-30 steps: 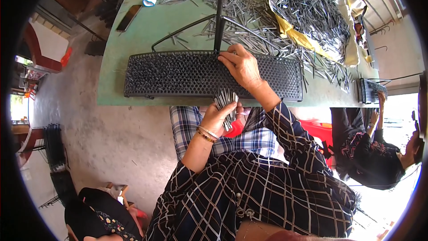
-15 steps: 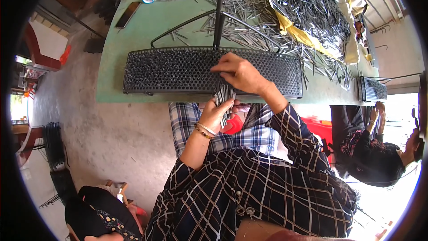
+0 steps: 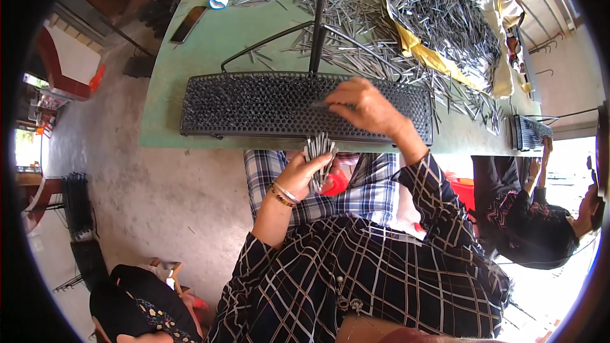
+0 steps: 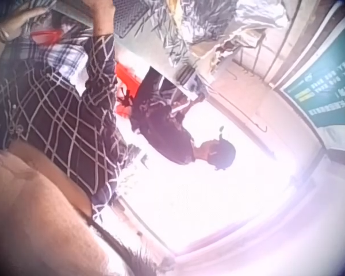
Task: Manually inserting small metal pins into a grid-like component at a workstation.
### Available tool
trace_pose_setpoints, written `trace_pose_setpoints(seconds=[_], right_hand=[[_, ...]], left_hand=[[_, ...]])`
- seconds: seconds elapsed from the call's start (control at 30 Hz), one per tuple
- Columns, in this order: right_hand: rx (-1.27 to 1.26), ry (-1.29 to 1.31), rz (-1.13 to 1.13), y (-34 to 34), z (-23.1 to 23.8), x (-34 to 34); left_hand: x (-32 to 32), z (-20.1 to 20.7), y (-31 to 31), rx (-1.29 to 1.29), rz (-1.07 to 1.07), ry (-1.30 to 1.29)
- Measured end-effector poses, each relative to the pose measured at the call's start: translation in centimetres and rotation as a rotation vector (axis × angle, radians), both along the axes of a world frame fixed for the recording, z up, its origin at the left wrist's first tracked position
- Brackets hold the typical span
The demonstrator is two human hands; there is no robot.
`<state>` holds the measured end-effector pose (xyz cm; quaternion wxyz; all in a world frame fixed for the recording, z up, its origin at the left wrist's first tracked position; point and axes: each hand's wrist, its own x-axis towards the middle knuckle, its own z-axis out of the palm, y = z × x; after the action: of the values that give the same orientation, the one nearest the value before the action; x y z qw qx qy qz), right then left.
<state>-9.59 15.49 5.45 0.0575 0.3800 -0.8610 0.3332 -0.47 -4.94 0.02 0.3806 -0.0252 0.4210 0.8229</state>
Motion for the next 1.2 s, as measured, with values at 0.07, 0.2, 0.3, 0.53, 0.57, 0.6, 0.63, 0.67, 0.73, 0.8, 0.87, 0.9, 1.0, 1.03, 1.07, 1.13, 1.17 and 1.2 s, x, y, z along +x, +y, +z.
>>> trace_pose_setpoints(seconds=[0.07,0.2,0.3,0.53,0.57,0.6,0.63,0.67,0.73,0.8,0.87,0.9,1.0,1.03,1.07,1.13,1.17,1.2], right_hand=[[-0.002,0.018,-0.085,0.8,0.3,-1.3],[0.128,0.034,-0.135,1.8,0.1,-2.8],[0.255,0.007,-0.134,1.2,0.0,-3.9],[0.253,-0.014,-0.055,0.2,0.7,-5.3],[0.289,-0.036,-0.044,-0.3,1.1,-5.3],[0.324,-0.058,-0.030,-0.8,1.3,-5.4],[0.323,-0.059,-0.020,-1.3,1.1,-5.5],[0.370,-0.069,-0.032,-1.0,1.4,-5.5],[0.424,-0.079,-0.052,-0.7,2.0,-5.5],[0.443,-0.073,-0.056,-1.1,1.9,-5.8],[0.457,-0.079,-0.059,-1.7,1.5,-6.2],[0.471,-0.084,-0.066,-2.0,1.2,-6.4],[0.530,-0.096,-0.084,-2.3,0.5,-7.1],[0.531,-0.096,-0.085,-2.4,0.3,-7.3],[0.559,-0.120,-0.085,-2.6,0.3,-7.3],[0.588,-0.145,-0.088,-2.7,0.5,-7.3],[0.589,-0.150,-0.105,-2.6,0.7,-7.0],[0.590,-0.155,-0.124,-2.5,1.0,-6.9]], left_hand=[[-0.3,0.0,1.1,0.053,0.057,-0.118],[-0.4,-0.7,2.4,0.045,0.046,-0.151],[-0.2,-1.2,2.5,0.024,0.064,-0.135],[-0.3,-1.7,2.6,0.038,0.056,-0.136],[-0.2,-1.6,2.5,0.045,0.084,-0.149],[-0.1,-1.5,2.4,0.052,0.114,-0.162],[0.0,-1.4,2.2,0.051,0.123,-0.165],[-0.1,-1.1,2.5,0.057,0.115,-0.153],[-0.2,-0.4,2.9,0.070,0.099,-0.140],[-0.1,-0.3,2.7,0.034,0.095,-0.127],[0.0,-0.3,2.6,0.034,0.102,-0.136],[0.0,-0.3,2.5,0.035,0.105,-0.145],[0.0,-0.1,2.6,0.013,0.107,-0.154],[0.0,-0.2,2.6,0.014,0.106,-0.153],[-0.1,-0.4,2.5,0.001,0.098,-0.137],[-0.2,-0.9,2.4,-0.009,0.087,-0.119],[-0.3,-1.0,2.4,0.003,0.070,-0.108],[-0.4,-1.0,2.5,0.017,0.051,-0.096]])
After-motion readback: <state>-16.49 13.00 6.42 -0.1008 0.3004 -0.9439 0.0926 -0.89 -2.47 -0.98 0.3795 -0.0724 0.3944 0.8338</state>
